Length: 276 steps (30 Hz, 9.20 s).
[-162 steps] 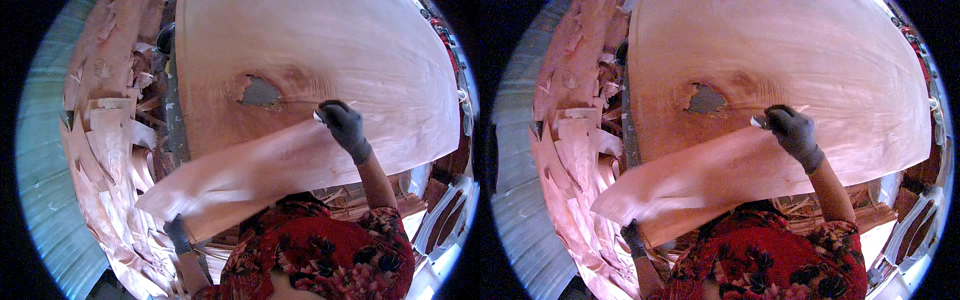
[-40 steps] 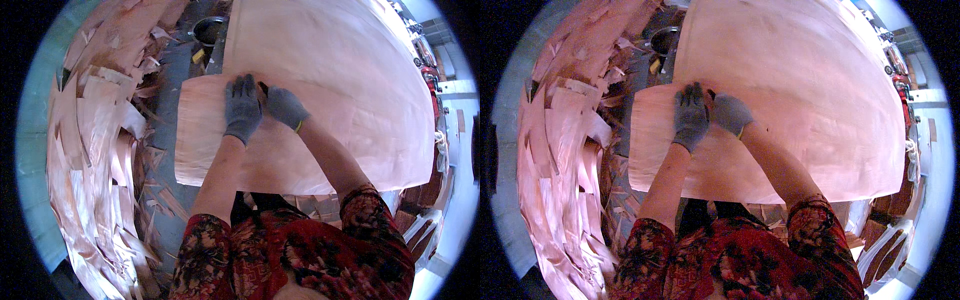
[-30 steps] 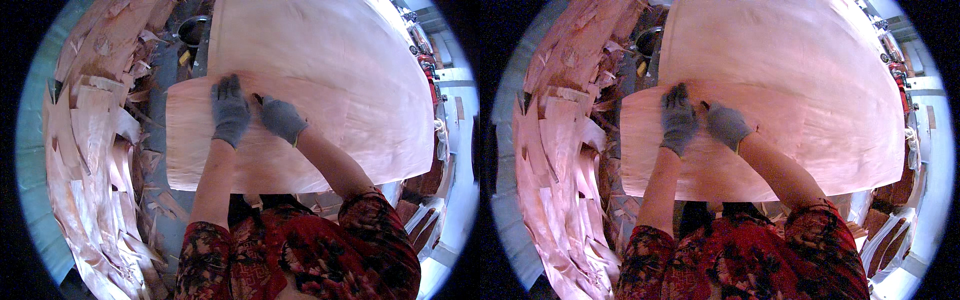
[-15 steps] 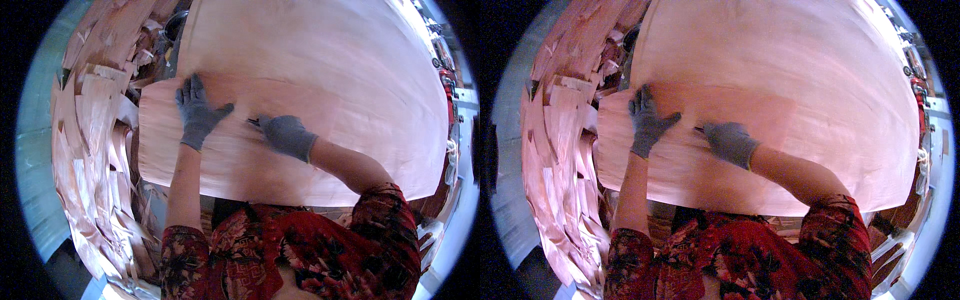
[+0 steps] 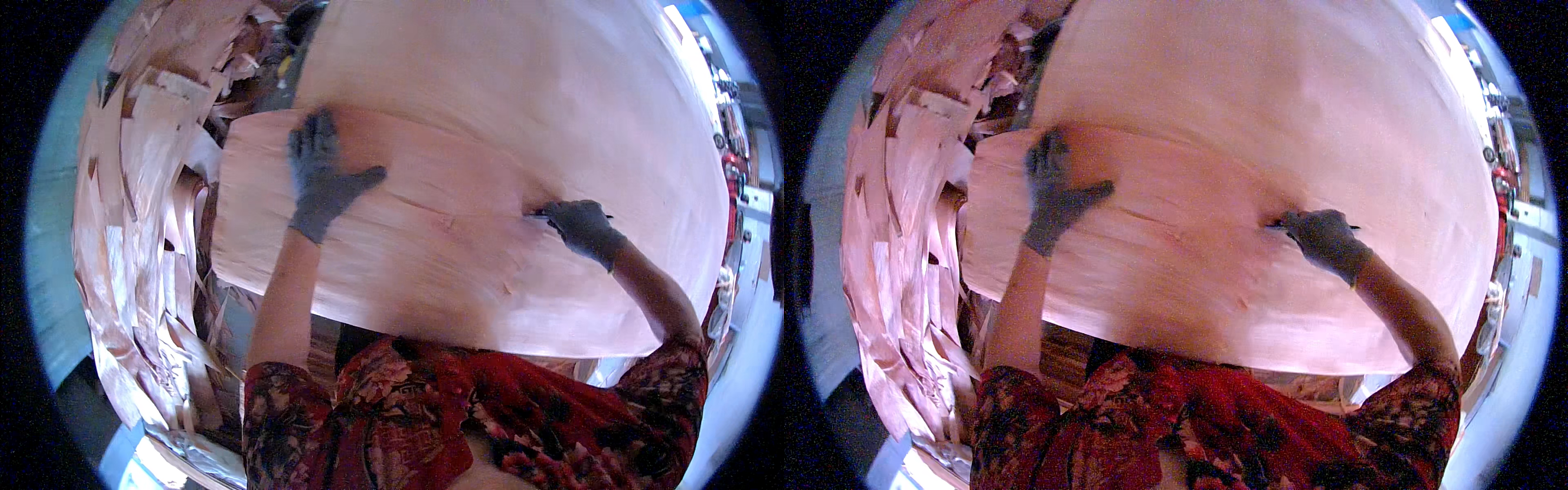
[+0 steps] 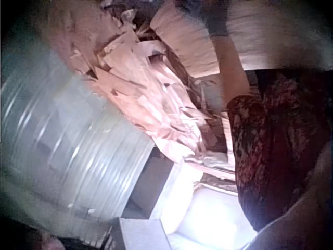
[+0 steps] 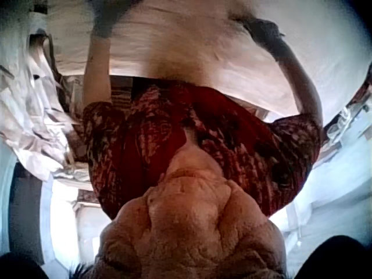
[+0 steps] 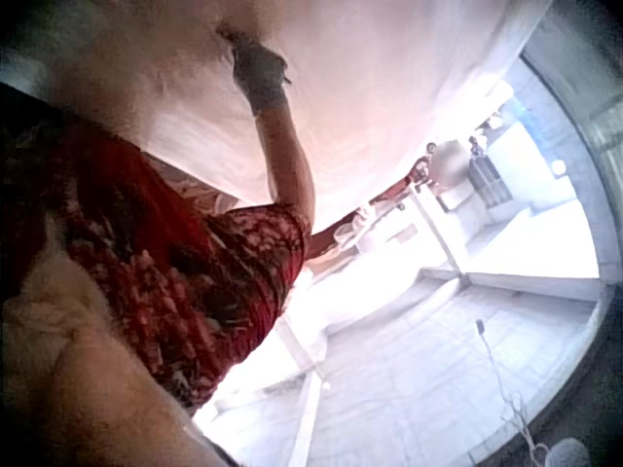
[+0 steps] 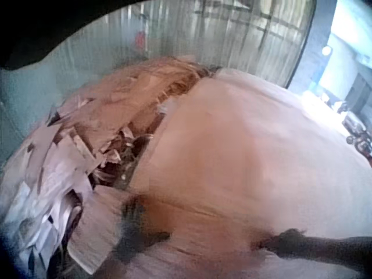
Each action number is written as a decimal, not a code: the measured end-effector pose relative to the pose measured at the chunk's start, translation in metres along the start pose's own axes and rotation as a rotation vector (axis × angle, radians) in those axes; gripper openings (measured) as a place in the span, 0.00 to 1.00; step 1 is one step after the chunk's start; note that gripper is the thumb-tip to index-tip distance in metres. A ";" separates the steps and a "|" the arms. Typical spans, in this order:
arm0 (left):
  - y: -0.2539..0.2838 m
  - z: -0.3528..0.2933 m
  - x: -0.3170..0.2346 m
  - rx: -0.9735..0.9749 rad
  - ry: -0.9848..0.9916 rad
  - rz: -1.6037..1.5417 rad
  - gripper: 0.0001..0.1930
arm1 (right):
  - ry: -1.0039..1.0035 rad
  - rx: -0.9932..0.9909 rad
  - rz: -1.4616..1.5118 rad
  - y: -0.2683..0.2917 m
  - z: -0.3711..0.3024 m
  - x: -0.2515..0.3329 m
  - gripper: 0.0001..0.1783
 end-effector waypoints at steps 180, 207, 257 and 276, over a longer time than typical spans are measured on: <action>0.042 0.033 0.708 1.158 -1.224 0.079 0.18 | -0.890 -1.367 2.896 0.043 0.272 0.412 0.14; 0.026 0.095 0.002 1.782 -0.937 -0.707 0.10 | -1.322 -0.773 1.373 0.147 0.100 0.295 0.10; -0.061 0.067 -0.079 0.670 -1.638 -0.671 0.43 | -1.855 -0.372 1.401 0.021 0.071 0.258 0.15; -0.073 0.045 -0.071 0.727 -1.996 -0.453 0.41 | -1.850 -0.366 1.362 0.027 0.069 0.257 0.15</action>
Point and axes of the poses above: each hand's wrist, its own z-axis towards the middle knuckle, its own y-axis out of the back of the hand, x = y × z, the point moved 9 cm from there along z, towards the middle knuckle, and after that the axes turned 13 degrees about -y, right-handed, at the moved point
